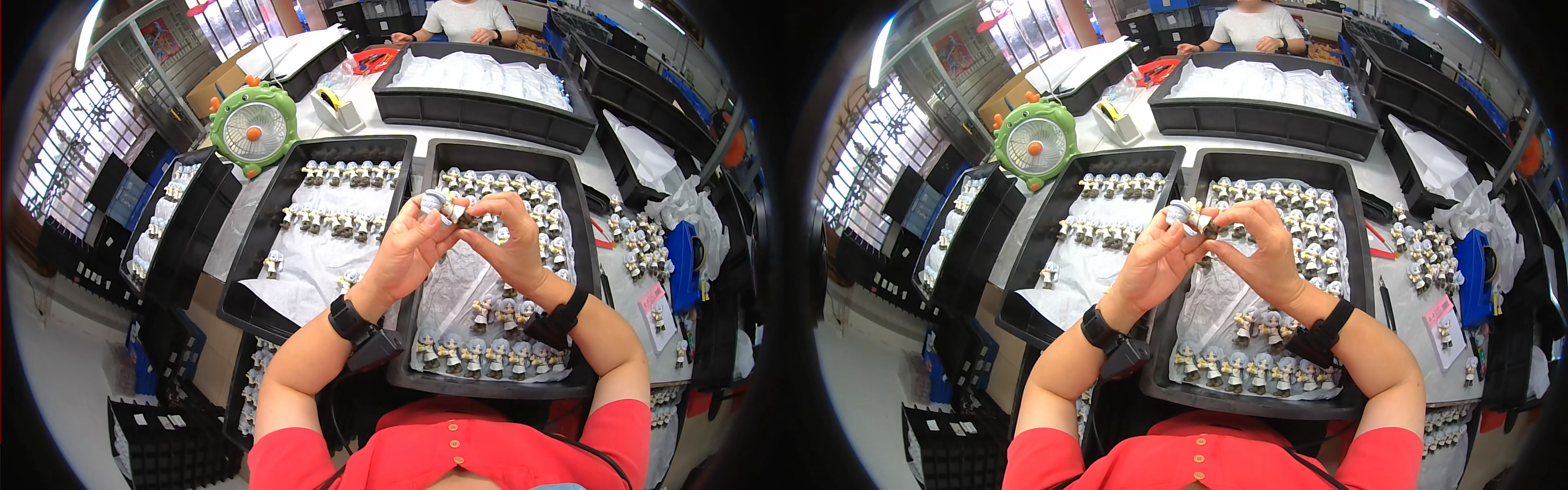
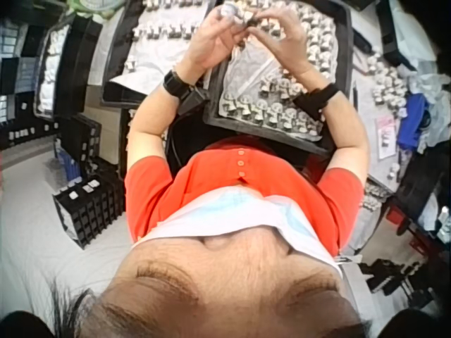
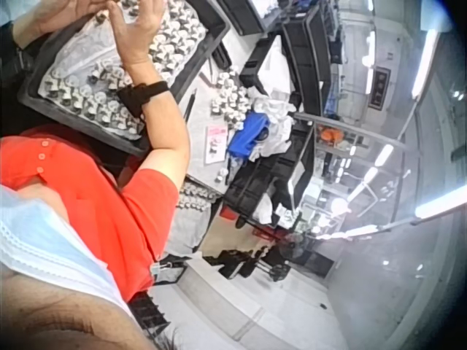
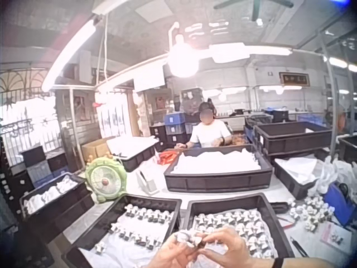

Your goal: Wiping and inspecting small toy figurines at a factory workbench using a cloth.

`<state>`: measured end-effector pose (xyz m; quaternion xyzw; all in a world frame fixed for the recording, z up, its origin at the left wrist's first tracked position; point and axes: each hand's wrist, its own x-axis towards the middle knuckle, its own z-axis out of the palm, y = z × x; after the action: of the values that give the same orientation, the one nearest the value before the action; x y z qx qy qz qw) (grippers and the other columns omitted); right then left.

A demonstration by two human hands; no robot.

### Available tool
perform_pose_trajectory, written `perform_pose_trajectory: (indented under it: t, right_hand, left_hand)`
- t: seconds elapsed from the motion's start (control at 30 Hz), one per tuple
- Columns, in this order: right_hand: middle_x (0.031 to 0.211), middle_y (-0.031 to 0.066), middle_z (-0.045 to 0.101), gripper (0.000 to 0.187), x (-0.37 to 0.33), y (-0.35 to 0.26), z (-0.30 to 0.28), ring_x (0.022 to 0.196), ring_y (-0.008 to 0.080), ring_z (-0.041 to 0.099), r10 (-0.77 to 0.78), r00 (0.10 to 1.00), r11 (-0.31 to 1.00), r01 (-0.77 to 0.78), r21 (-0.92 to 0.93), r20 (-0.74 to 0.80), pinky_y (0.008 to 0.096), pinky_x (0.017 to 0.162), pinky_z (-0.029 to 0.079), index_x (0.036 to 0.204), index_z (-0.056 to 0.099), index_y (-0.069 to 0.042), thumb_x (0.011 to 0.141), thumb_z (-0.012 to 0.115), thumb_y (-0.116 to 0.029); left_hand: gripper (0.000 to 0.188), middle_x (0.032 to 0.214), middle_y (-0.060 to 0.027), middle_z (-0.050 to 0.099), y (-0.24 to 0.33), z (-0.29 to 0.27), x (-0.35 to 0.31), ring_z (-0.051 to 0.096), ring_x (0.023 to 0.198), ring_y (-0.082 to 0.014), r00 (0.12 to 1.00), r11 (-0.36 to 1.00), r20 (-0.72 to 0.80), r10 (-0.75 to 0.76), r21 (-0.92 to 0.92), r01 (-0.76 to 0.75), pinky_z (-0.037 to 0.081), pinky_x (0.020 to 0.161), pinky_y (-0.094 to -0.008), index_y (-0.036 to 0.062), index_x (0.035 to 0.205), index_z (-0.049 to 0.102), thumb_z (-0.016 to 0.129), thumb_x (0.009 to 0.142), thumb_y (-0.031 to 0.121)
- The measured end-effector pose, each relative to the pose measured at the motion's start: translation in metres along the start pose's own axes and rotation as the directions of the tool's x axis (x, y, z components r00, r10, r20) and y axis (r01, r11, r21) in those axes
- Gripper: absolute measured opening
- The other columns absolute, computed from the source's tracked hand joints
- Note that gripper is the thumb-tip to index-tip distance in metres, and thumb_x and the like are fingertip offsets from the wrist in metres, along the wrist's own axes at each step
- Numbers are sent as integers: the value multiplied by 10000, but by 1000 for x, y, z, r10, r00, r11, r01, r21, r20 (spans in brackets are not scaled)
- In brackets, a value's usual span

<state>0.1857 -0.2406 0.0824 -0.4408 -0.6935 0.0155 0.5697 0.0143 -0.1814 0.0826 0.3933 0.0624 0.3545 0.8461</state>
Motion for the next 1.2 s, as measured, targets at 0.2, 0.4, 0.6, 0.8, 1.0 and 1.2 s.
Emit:
perform_pose_trajectory:
  t: [0.2, 0.4, 0.6, 0.8, 1.0, 1.2]
  right_hand:
    - [919, 41, 572, 307, -3, 4, 3, 876, 209, 563, -14, 1000, 1000, 13, 23, 7, 315, 769, 464, 904, 600, -91, 653, 766, -28]
    - [907, 53, 582, 305, -2, 4, 3, 873, 202, 580, 27, 999, 998, -25, 64, -24, 299, 742, 474, 916, 582, -63, 670, 758, -22]
    - [880, 53, 600, 295, -5, 5, 3, 823, 183, 598, 49, 999, 997, -48, 66, -11, 280, 728, 480, 923, 574, -50, 690, 754, -35]
    - [901, 31, 604, 213, -6, 5, 1, 826, 117, 586, 308, 944, 859, -331, 391, 123, 249, 750, 476, 949, 550, -39, 788, 689, -51]
    - [949, 7, 603, 148, -12, 24, 8, 839, 89, 570, 520, 694, 203, -667, 717, 498, 236, 771, 460, 1005, 546, -92, 874, 610, -119]
    - [945, 10, 602, 308, -11, 18, 8, 869, 88, 557, 499, 659, 360, -748, 558, 562, 221, 777, 428, 1153, 525, -67, 890, 599, -208]
  left_hand:
    - [317, 1272, -128, 496, 1, 0, 0, 509, 1158, -219, 1000, 1000, -10, -2, 17, 2, 417, 989, -352, 91, 1201, 376, 524, 930, 162]
    - [325, 1285, -129, 486, 2, 3, 0, 509, 1144, -195, 1000, 1000, 12, 16, -11, -16, 416, 993, -348, 114, 1237, 385, 503, 934, 117]
    - [385, 1316, -132, 462, 0, 2, 1, 510, 1145, -198, 999, 999, 35, 15, -38, -13, 416, 994, -342, 103, 1297, 370, 486, 932, 68]
    - [477, 1349, -123, 433, 6, 10, -2, 488, 1165, -179, 998, 997, 10, 54, 61, -55, 392, 1003, -319, 83, 1362, 332, 512, 920, 71]
    - [448, 1271, -93, 482, 4, 4, 6, 516, 1122, -166, 993, 963, 8, 119, 243, -118, 417, 968, -309, 46, 1322, 370, 539, 909, 72]
    - [379, 974, -51, 612, 63, -3, 2, 599, 890, -110, 981, 815, -180, 68, 577, 50, 503, 740, -233, 49, 1174, 506, 662, 846, 156]
